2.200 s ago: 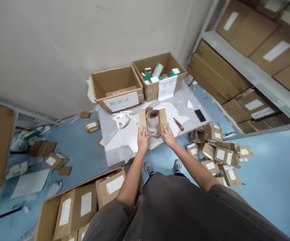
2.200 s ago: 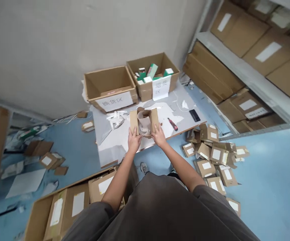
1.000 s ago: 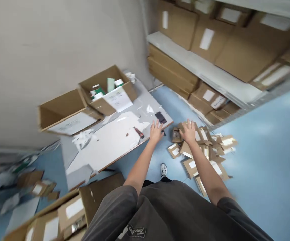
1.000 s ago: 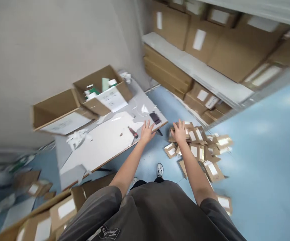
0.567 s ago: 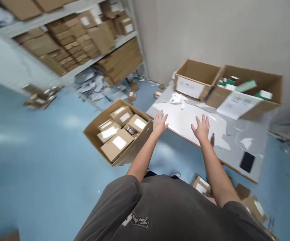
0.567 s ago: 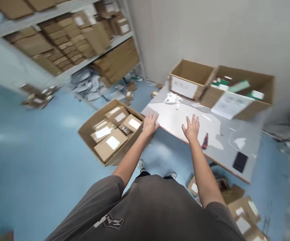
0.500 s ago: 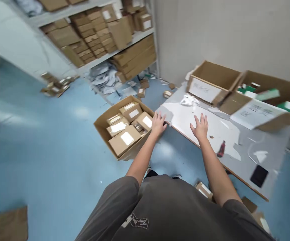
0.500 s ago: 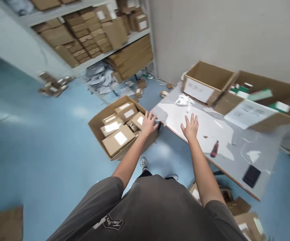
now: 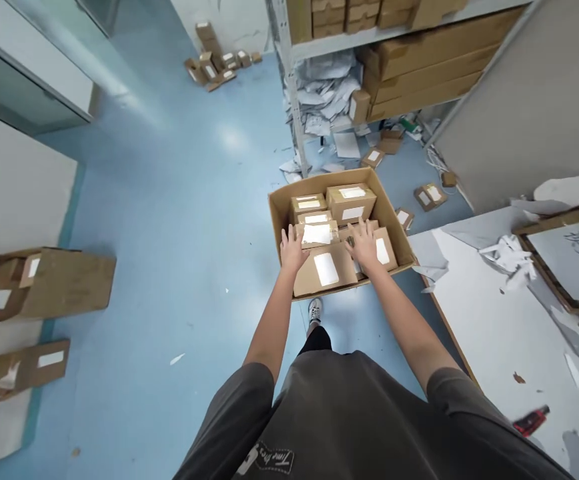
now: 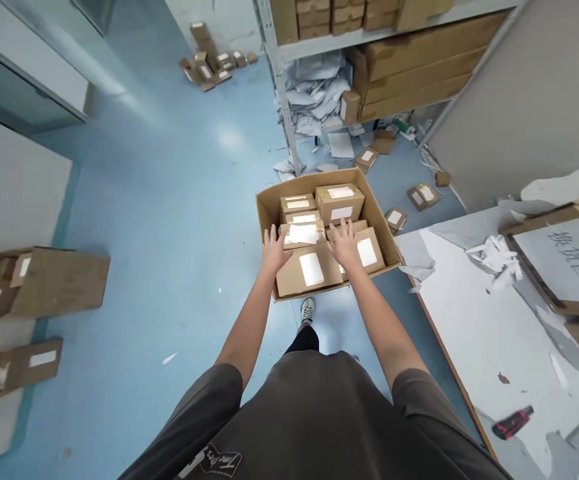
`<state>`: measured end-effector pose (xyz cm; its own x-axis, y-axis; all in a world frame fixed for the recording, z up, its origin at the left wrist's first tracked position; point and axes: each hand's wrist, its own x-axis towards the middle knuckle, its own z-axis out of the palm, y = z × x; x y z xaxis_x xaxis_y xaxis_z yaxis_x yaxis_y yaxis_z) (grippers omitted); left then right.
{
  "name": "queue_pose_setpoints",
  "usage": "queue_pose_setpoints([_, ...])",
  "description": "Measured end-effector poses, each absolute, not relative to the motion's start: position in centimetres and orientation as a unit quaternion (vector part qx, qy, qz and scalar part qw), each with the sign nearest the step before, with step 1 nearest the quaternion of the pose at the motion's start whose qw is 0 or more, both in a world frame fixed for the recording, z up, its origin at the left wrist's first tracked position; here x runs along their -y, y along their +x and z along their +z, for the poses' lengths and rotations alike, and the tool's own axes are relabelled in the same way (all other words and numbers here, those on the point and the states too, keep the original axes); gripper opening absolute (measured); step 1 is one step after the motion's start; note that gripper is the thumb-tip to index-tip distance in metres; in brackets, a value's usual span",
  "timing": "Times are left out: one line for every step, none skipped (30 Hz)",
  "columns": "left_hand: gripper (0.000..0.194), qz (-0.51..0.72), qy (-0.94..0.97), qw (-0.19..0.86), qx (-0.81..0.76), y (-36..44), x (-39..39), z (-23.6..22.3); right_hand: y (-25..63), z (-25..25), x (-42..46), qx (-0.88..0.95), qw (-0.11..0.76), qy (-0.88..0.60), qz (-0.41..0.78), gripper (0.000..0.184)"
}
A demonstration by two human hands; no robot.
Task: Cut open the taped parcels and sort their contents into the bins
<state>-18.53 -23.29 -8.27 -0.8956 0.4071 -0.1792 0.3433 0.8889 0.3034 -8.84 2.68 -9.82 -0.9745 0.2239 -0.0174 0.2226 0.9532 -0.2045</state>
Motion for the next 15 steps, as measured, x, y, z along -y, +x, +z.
queue_pose_setpoints([0.086,0.137,0.191,0.133,-0.963,-19.5,23.8,-9.4,-10.4,-11.1,-2.0,0.989,-0.010,-0.104,0.110,0.077])
queue_pose_setpoints([0.088,0.141,0.191,0.144,-0.961,-20.4,24.0,-10.6,-11.8,-12.3,-1.4,0.988,-0.021,-0.097,0.117,0.077])
queue_pose_setpoints([0.091,0.143,0.191,0.154,-0.959,-21.2,24.1,-11.7,-13.0,-13.7,-1.0,0.987,-0.031,-0.093,0.125,0.077])
queue_pose_setpoints([0.094,0.145,0.194,0.165,-0.956,-21.9,24.1,-12.9,-13.9,-15.0,-0.8,0.986,-0.043,-0.092,0.134,0.077])
queue_pose_setpoints([0.097,0.145,0.199,0.176,-0.953,-22.6,23.9,-14.0,-14.7,-16.3,-0.7,0.983,-0.057,-0.096,0.144,0.077])
queue_pose_setpoints([0.099,0.147,0.205,0.188,-0.949,-23.2,23.7,-15.1,-15.4,-17.5,-0.6,0.979,-0.075,-0.105,0.155,0.078])
queue_pose_setpoints([0.102,0.151,0.213,0.201,-0.944,-23.8,23.5,-16.0,-15.9,-18.6,-0.7,0.974,-0.100,-0.118,0.168,0.079])
queue_pose_setpoints([0.105,0.157,0.219,0.214,-0.939,-24.3,23.3,-16.8,-16.3,-19.6,-0.8,0.966,-0.128,-0.132,0.182,0.081])
queue_pose_setpoints([0.107,0.165,0.225,0.227,-0.933,-24.7,23.1,-17.5,-16.5,-20.4,-0.9,0.956,-0.157,-0.146,0.198,0.083])
queue_pose_setpoints([0.110,0.173,0.227,0.236,-0.929,-25.1,22.9,-17.9,-16.6,-20.9,-1.0,0.947,-0.182,-0.156,0.214,0.084])
queue_pose_setpoints([0.112,0.181,0.229,0.242,-0.925,-25.4,22.9,-18.1,-16.7,-21.3,-1.1,0.939,-0.198,-0.161,0.229,0.086])
queue_pose_setpoints([0.113,0.186,0.230,0.244,-0.924,-25.7,22.8,-18.1,-16.8,-21.3,-1.2,0.935,-0.203,-0.164,0.240,0.087])
queue_pose_setpoints([0.113,0.190,0.232,0.241,-0.923,-25.9,22.9,-17.9,-16.8,-21.2,-1.3,0.934,-0.199,-0.164,0.247,0.089])
queue_pose_setpoints([0.113,0.194,0.235,0.233,-0.923,-26.1,22.9,-17.5,-16.9,-20.8,-1.4,0.936,-0.187,-0.162,0.249,0.091])
queue_pose_setpoints([0.112,0.199,0.240,0.221,-0.924,-26.3,22.9,-16.9,-17.0,-20.1,-1.6,0.940,-0.172,-0.159,0.250,0.094])
